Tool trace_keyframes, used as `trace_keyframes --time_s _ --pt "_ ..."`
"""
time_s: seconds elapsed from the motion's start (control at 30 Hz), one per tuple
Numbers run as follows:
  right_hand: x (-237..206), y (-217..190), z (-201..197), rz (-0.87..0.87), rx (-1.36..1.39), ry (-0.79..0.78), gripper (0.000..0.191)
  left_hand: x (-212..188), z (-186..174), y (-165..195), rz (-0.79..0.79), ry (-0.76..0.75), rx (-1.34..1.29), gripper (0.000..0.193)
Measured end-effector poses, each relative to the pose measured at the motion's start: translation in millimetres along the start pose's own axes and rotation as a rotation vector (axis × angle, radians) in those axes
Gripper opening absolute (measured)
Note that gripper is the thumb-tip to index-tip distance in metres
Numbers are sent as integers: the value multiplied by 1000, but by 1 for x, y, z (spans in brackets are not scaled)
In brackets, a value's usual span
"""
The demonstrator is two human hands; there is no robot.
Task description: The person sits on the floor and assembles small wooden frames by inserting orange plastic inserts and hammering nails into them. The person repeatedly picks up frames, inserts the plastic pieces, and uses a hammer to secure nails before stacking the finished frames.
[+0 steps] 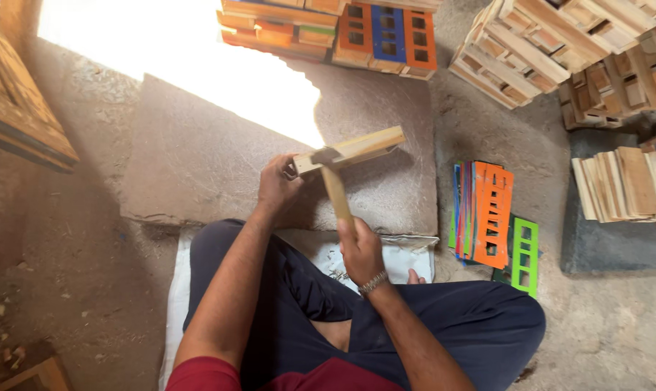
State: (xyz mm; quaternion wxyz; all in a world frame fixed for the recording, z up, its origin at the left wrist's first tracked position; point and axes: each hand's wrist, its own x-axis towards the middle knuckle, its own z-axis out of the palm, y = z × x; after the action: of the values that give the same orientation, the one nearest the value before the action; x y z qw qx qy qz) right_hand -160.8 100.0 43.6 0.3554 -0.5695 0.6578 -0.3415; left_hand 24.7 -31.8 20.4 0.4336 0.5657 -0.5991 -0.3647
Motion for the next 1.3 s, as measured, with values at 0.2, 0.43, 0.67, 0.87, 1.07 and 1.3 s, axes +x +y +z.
trace_keyframes --time_s 0.2,0.43,0.67,0.87,1.07,1.3 --pt "-4 30 -48 329 487 136 23 2 -5 2 -397 -150 -327 22" --pt "36 107 -97 662 766 61 29 10 0 -22 -365 -50 -588 29" --pt "60 161 -169 202 -638 64 48 20 42 -13 460 319 861 45" --pt "101 187 -287 51 -1002 275 89 27 70 -36 510 -79 568 17" --pt "106 191 -279 684 -569 199 113 33 56 -62 396 -211 612 15" --pt "112 169 -265 744 -594 308 110 45 44 -61 386 -253 616 12"
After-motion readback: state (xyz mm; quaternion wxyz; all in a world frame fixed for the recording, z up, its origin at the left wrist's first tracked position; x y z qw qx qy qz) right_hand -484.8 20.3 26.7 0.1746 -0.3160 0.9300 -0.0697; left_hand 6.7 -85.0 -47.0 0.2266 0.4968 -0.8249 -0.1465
